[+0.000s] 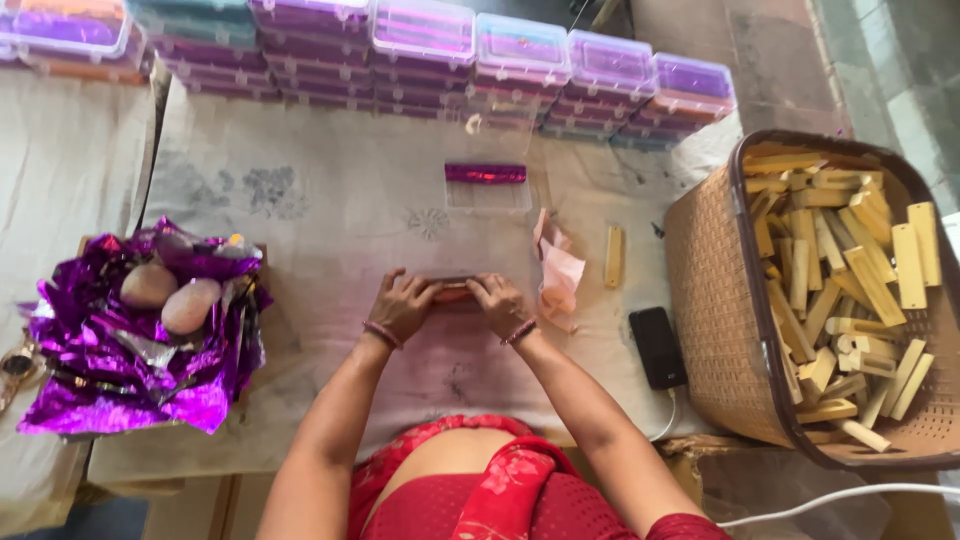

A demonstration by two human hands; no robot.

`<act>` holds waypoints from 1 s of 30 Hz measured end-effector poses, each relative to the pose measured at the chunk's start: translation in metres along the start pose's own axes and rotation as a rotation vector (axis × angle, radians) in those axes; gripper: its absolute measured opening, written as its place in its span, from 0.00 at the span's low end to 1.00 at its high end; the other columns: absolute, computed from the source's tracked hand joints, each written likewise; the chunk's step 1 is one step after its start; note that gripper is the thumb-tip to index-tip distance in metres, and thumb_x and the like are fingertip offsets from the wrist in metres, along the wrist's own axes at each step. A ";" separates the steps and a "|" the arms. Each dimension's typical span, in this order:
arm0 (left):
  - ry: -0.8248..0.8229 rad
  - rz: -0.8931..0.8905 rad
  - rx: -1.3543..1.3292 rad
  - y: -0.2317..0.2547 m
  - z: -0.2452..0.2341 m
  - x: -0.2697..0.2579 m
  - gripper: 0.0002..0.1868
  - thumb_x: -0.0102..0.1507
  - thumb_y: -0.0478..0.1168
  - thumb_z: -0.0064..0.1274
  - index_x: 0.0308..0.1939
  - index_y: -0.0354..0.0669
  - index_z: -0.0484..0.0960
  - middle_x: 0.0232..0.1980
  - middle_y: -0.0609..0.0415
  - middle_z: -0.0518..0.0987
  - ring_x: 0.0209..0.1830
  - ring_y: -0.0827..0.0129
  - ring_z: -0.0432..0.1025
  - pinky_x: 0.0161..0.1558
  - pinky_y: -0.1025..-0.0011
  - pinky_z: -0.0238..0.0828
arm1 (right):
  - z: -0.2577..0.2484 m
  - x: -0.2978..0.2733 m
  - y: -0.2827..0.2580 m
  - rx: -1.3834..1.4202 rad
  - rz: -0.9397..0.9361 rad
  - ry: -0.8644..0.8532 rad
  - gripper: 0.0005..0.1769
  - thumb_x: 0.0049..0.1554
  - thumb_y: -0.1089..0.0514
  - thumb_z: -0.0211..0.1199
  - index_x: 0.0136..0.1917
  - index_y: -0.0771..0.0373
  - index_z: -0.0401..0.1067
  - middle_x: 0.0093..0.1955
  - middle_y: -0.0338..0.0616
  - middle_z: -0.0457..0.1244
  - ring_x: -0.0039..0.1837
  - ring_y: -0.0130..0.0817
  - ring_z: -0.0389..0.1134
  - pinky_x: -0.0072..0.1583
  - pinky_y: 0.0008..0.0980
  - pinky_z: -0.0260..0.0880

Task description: The recorder is packaging small wooden blocks into clear plastic containers and wrapping some in foil.

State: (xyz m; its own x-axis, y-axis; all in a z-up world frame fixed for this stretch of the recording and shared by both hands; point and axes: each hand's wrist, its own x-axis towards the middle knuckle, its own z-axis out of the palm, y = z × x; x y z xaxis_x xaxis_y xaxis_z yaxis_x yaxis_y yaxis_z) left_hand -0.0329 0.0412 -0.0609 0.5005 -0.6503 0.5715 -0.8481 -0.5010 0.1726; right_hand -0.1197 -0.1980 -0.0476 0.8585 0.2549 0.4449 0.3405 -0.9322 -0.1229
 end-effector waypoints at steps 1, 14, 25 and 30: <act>-0.008 0.029 0.007 0.001 -0.003 0.006 0.13 0.64 0.43 0.54 0.52 0.53 0.83 0.47 0.58 0.80 0.50 0.66 0.74 0.66 0.54 0.59 | -0.002 0.000 0.004 -0.025 -0.013 0.004 0.21 0.53 0.65 0.57 0.61 0.63 0.75 0.60 0.51 0.66 0.62 0.49 0.68 0.64 0.44 0.70; -0.049 0.038 0.106 -0.030 0.031 0.161 0.13 0.66 0.38 0.49 0.55 0.52 0.76 0.52 0.58 0.77 0.54 0.67 0.74 0.67 0.52 0.57 | -0.039 0.106 0.117 -0.050 0.138 0.060 0.22 0.49 0.68 0.65 0.58 0.62 0.74 0.60 0.50 0.66 0.62 0.49 0.68 0.62 0.43 0.70; -0.358 -0.283 0.012 -0.061 0.082 0.203 0.22 0.56 0.29 0.54 0.52 0.54 0.77 0.54 0.60 0.78 0.59 0.64 0.72 0.65 0.49 0.56 | 0.025 0.138 0.189 0.163 0.359 -0.283 0.26 0.46 0.66 0.71 0.59 0.56 0.75 0.61 0.45 0.65 0.64 0.47 0.67 0.63 0.41 0.70; -0.378 -0.328 -0.063 -0.059 0.080 0.209 0.19 0.56 0.30 0.54 0.49 0.57 0.80 0.52 0.58 0.78 0.59 0.63 0.71 0.66 0.47 0.55 | 0.010 0.153 0.193 0.202 0.414 -0.395 0.28 0.43 0.67 0.72 0.58 0.56 0.75 0.61 0.45 0.64 0.64 0.49 0.66 0.63 0.42 0.69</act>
State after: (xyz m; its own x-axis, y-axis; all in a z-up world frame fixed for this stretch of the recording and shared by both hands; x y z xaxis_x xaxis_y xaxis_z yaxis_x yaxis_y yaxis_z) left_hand 0.1359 -0.1109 -0.0155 0.7609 -0.6312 0.1504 -0.6382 -0.6860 0.3494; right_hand 0.0813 -0.3363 -0.0125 0.9994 -0.0062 -0.0342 -0.0193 -0.9171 -0.3982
